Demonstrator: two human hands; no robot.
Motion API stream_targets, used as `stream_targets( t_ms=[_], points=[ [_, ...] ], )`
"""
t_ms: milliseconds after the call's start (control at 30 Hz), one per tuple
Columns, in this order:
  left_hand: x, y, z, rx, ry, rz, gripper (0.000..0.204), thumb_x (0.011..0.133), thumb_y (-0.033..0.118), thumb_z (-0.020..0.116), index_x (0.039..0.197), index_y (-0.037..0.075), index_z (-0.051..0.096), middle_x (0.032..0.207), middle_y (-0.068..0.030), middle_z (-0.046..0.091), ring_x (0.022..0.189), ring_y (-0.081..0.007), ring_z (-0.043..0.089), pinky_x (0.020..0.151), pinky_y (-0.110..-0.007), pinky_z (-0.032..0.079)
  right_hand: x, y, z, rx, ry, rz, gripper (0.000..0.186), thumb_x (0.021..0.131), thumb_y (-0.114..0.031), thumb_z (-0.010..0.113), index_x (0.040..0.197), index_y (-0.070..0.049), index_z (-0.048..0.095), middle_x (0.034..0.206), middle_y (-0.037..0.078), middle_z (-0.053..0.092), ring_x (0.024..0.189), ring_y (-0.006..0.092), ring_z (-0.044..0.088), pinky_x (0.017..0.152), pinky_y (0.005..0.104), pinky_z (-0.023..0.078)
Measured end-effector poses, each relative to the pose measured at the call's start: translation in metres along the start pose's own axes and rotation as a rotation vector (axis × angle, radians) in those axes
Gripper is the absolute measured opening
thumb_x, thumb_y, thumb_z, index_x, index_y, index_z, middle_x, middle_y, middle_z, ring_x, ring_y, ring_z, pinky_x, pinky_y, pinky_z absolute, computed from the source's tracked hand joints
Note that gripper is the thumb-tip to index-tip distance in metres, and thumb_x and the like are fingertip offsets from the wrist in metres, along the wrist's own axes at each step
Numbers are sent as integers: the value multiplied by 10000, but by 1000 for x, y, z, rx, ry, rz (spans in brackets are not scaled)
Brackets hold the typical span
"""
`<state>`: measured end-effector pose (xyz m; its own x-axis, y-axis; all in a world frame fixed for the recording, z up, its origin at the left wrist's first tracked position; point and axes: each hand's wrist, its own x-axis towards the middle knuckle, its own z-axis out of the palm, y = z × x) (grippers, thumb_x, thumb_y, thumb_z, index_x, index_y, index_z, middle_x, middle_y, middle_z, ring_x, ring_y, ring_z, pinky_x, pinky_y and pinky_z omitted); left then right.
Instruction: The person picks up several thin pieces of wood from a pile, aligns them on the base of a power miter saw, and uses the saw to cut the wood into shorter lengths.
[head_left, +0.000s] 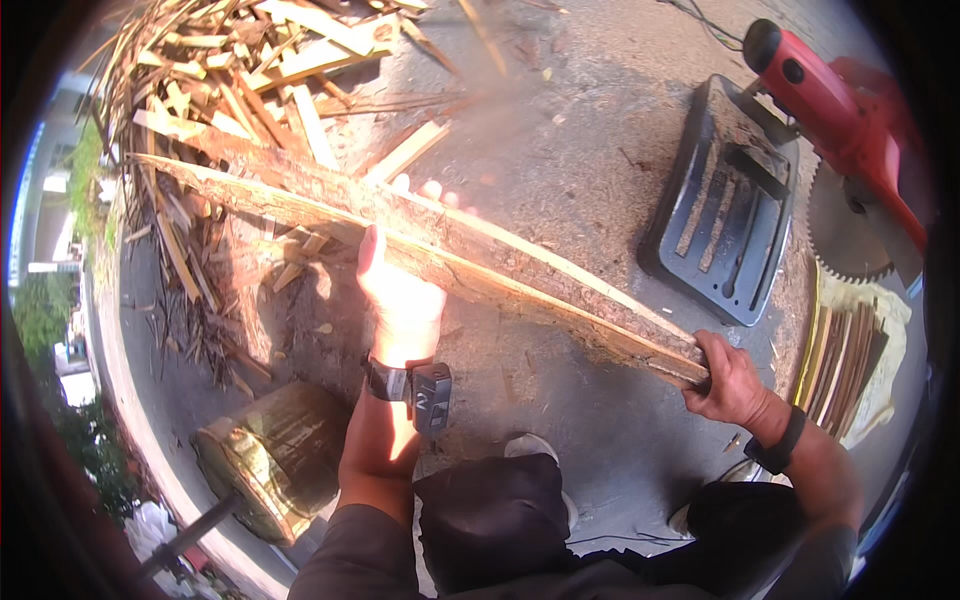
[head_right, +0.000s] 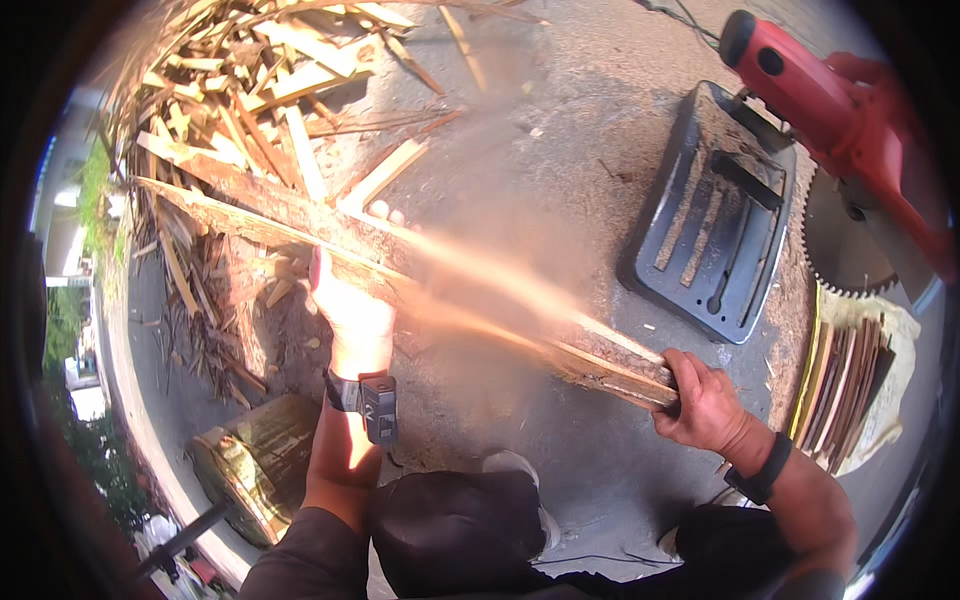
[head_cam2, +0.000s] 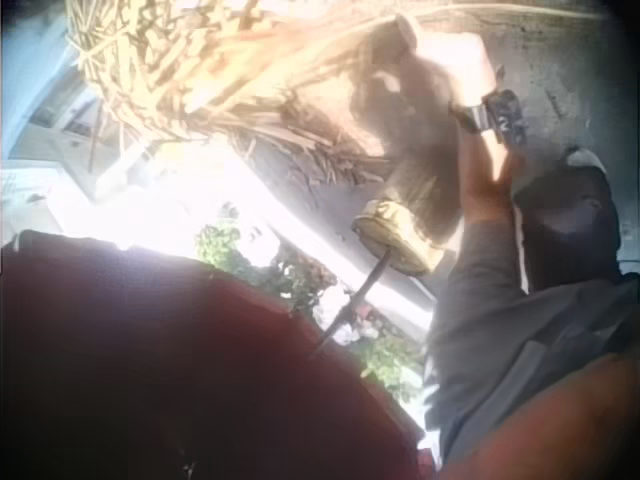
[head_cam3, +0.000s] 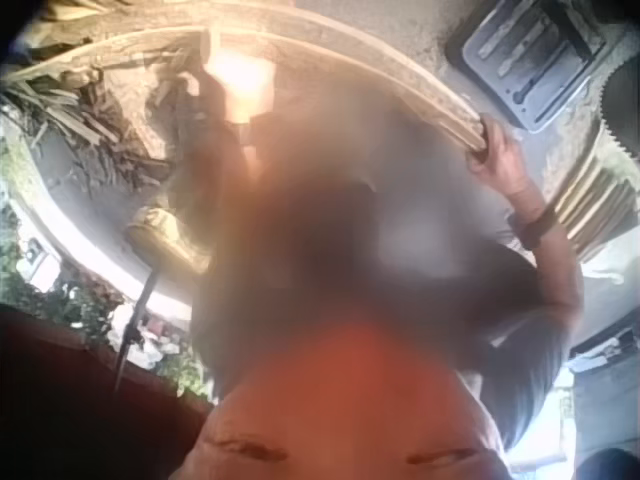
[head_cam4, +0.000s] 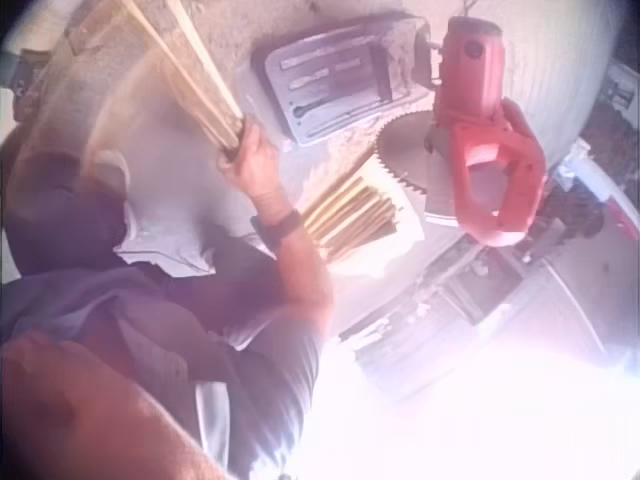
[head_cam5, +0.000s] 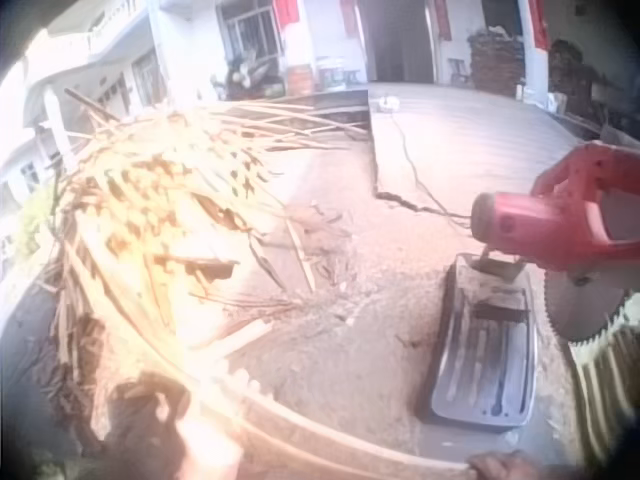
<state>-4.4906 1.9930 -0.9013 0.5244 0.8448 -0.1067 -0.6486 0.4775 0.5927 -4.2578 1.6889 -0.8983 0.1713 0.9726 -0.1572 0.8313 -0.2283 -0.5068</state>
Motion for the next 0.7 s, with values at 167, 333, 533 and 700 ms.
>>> stream_targets(
  t_ms=[167,333,533,700],
  points=[
    [23,-36,7,-28,14,-241,273,855,227,615,1097,127,537,1015,-53,586,1044,-259,552,999,-523,390,-45,7,-35,-154,36,118,606,609,-162,705,1144,-28,454,885,141,574,725,344,614,638,413,517],
    [32,-65,31,-139,-148,-344,150,870,157,592,1016,138,561,958,-21,601,1012,-233,564,1013,-506,391,-72,16,-60,-296,101,170,585,601,-161,700,1122,-42,462,882,123,565,779,320,617,689,398,519],
    [18,-84,71,-39,153,-483,108,877,162,601,982,145,579,972,-23,628,997,-242,579,998,-509,402,-96,50,-72,-325,96,203,598,592,-147,691,1132,-40,457,913,119,569,845,301,611,733,384,520],
    [28,-111,74,143,60,-713,278,864,268,650,1089,130,560,1185,-90,573,1161,-273,495,1024,-464,378,-94,100,-71,-274,67,319,564,600,-120,671,1134,-94,493,936,123,592,880,317,609,802,406,503]
  ],
)
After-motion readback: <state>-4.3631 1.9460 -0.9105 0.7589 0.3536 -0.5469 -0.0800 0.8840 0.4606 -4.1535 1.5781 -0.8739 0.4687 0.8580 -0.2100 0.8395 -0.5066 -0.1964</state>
